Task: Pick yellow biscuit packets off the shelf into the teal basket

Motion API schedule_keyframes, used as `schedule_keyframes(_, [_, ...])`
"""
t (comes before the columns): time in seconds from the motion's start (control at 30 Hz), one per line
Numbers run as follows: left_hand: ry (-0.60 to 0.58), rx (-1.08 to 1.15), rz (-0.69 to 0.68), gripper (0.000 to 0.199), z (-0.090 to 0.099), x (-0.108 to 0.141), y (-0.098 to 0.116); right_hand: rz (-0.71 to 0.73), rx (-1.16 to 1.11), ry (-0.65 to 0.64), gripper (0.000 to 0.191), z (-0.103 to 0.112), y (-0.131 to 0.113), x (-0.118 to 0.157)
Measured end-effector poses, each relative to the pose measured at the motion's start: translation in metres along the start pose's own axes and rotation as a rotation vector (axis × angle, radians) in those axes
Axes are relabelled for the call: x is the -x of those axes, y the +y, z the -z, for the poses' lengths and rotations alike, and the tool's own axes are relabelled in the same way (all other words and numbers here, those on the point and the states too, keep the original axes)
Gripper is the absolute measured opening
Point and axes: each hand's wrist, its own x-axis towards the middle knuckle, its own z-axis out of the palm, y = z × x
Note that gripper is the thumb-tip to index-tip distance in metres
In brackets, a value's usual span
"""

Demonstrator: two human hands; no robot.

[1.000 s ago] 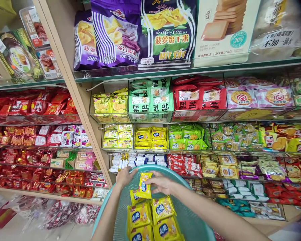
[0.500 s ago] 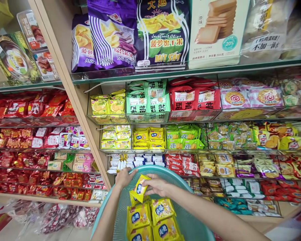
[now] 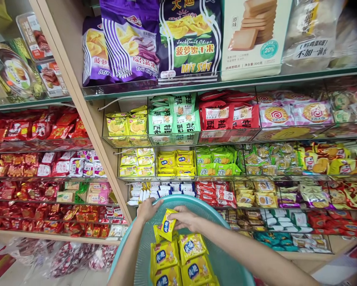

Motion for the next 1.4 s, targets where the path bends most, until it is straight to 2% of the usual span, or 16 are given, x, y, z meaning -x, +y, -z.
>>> schedule_keyframes(0.2, [-0.006,-0.004,0.007,0.062,0.001,0.0,0.002,0.054,0.083,0.122,0.027,0.004,0.004,0.0])
schedule_keyframes(0.47, [-0.002,-0.023,-0.016,0.064,0.001,0.0,0.005,0.063,0.068,0.031,0.035,-0.001,0.013,-0.004])
schedule_keyframes(0.6, [-0.016,-0.019,-0.005,0.063,0.003,0.002,0.007,0.097,0.102,0.035,0.039,-0.005,0.019,-0.008])
schedule_keyframes(0.93, [-0.019,-0.01,0.023,0.061,-0.003,0.0,0.001,0.161,0.251,0.054,0.033,-0.003,0.045,-0.028])
schedule_keyframes(1.4, [-0.035,-0.046,-0.008,0.055,-0.002,0.0,0.005,0.265,0.659,0.253,0.026,0.001,0.039,-0.018])
